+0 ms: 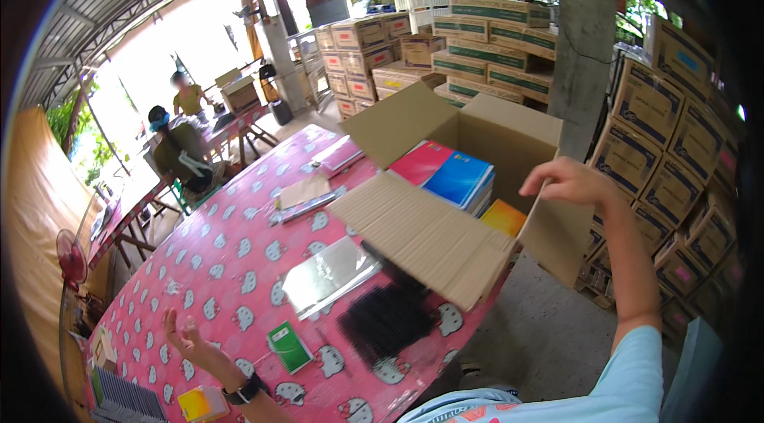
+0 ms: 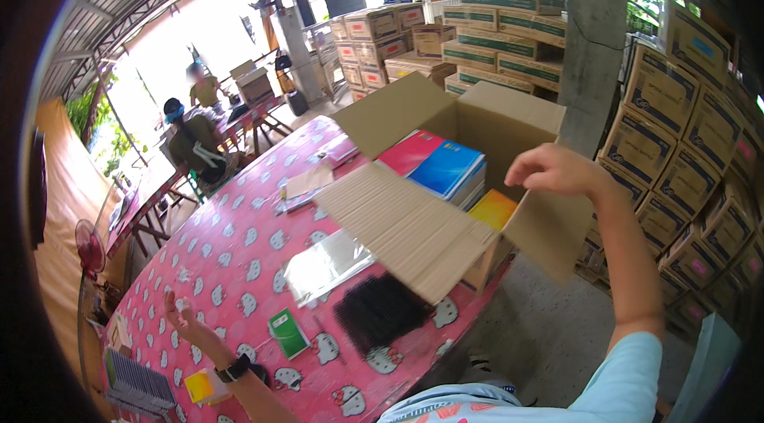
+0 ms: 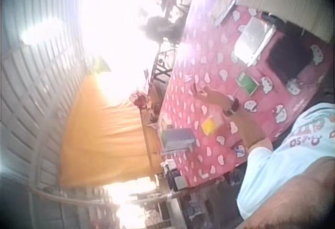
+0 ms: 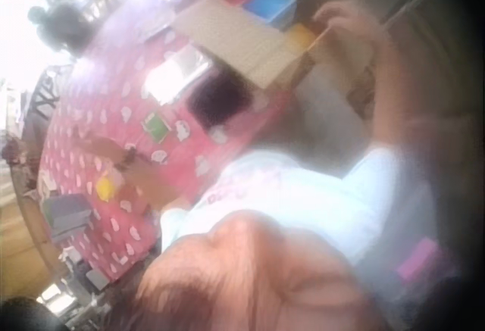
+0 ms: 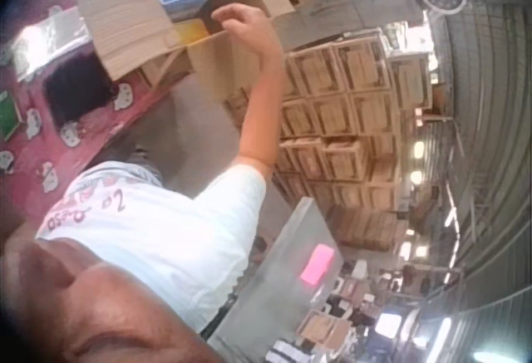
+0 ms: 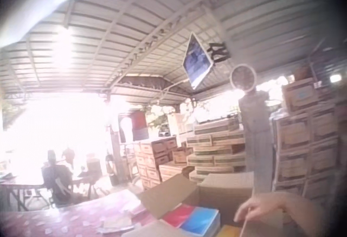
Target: The person trims excess wire from the spiral binding of notebooks using pliers and then places the finished notebooks into a cardboard box.
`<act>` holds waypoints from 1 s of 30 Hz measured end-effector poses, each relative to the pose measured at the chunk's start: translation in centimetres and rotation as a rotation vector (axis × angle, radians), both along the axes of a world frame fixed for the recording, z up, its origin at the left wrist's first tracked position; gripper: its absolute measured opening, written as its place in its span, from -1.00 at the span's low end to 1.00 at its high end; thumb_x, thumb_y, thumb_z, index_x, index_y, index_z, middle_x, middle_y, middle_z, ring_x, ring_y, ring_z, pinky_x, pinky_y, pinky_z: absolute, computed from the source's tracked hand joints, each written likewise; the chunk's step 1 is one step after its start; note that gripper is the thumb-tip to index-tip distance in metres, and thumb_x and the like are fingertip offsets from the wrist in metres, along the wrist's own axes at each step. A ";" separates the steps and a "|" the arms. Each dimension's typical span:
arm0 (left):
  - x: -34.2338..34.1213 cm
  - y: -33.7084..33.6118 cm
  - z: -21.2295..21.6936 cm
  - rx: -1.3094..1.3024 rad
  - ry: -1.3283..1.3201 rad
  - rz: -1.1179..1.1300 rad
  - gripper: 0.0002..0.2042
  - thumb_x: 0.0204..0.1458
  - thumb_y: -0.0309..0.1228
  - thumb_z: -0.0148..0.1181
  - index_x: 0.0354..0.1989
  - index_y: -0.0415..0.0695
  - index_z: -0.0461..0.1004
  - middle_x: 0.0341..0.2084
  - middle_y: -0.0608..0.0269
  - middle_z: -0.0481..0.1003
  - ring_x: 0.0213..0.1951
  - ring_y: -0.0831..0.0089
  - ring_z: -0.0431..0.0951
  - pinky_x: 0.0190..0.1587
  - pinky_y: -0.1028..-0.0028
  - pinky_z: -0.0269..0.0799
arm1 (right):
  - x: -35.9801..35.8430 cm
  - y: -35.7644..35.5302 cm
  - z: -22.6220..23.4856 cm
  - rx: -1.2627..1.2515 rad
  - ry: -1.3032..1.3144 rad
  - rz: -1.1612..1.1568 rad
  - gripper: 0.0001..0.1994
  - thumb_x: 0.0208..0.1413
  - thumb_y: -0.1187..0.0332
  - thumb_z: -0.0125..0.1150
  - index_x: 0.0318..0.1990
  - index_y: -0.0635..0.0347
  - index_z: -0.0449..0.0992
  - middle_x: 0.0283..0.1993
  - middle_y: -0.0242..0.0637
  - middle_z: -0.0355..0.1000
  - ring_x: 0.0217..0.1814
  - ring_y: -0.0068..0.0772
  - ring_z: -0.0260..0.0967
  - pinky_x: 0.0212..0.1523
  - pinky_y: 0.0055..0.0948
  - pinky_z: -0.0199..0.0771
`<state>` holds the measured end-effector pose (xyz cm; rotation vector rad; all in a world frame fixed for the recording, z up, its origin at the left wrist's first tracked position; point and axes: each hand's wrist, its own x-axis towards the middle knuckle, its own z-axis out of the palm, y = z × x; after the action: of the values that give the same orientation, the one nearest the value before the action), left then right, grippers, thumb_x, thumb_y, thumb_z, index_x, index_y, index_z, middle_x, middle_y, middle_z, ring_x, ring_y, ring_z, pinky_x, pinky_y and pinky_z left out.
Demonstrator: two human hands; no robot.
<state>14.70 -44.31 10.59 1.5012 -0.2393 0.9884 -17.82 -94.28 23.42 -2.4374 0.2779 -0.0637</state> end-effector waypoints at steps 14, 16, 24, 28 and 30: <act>-17.5 -22.7 4.4 0.674 -0.171 -0.745 -0.72 -0.04 -0.15 0.21 -0.37 -0.13 0.45 -0.21 0.07 0.45 -0.01 0.14 0.37 0.16 0.06 0.15 | 16.7 -17.7 -17.5 0.639 1.397 0.491 -0.21 0.00 0.00 0.26 0.34 -0.01 0.02 0.37 -0.35 0.05 0.45 -0.27 -0.21 0.32 0.07 -0.14; -17.1 -21.6 3.1 0.591 -0.102 -0.703 -0.69 -0.02 -0.08 0.21 -0.40 -0.09 0.45 -0.29 0.13 0.48 -0.08 0.14 0.43 0.15 0.03 0.16 | 16.3 -18.5 -18.1 0.727 1.342 0.480 -0.21 0.03 0.02 0.23 0.35 0.00 -0.02 0.39 -0.36 -0.01 0.47 -0.28 -0.26 0.32 0.08 -0.14; -18.1 -24.3 -0.2 0.040 0.096 -0.565 -0.69 -0.02 -0.21 0.19 -0.20 -0.16 0.42 -0.05 0.00 0.34 0.01 0.22 0.36 0.15 0.22 0.20 | 15.1 -17.4 -16.3 0.528 1.320 0.536 -0.03 -0.05 0.02 0.32 0.38 0.08 -0.20 0.42 -0.28 -0.11 0.45 -0.27 -0.23 0.27 0.00 0.01; -18.4 -25.2 -1.1 -0.193 0.148 -0.667 -0.72 0.01 -0.33 0.11 -0.15 -0.23 0.38 0.00 -0.01 0.31 0.02 0.24 0.38 0.11 0.28 0.29 | 14.8 -17.3 -17.1 0.505 1.236 0.539 -0.01 -0.10 0.00 0.35 0.38 0.15 -0.16 0.35 -0.18 0.00 0.35 -0.21 -0.02 0.16 -0.23 0.23; -18.4 -25.4 -1.3 -0.264 0.165 -0.688 -0.73 0.01 -0.39 0.08 -0.13 -0.26 0.37 0.02 -0.01 0.30 0.04 0.24 0.38 0.11 0.28 0.31 | 15.0 -17.2 -17.9 0.562 1.241 0.527 -0.01 -0.09 0.00 0.34 0.38 0.15 -0.16 0.36 -0.18 0.00 0.34 -0.22 0.00 0.15 -0.27 0.24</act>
<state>-3.71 -69.68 9.27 1.1249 -0.4506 0.3268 -2.83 -111.44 5.49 -1.6165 0.1289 1.5426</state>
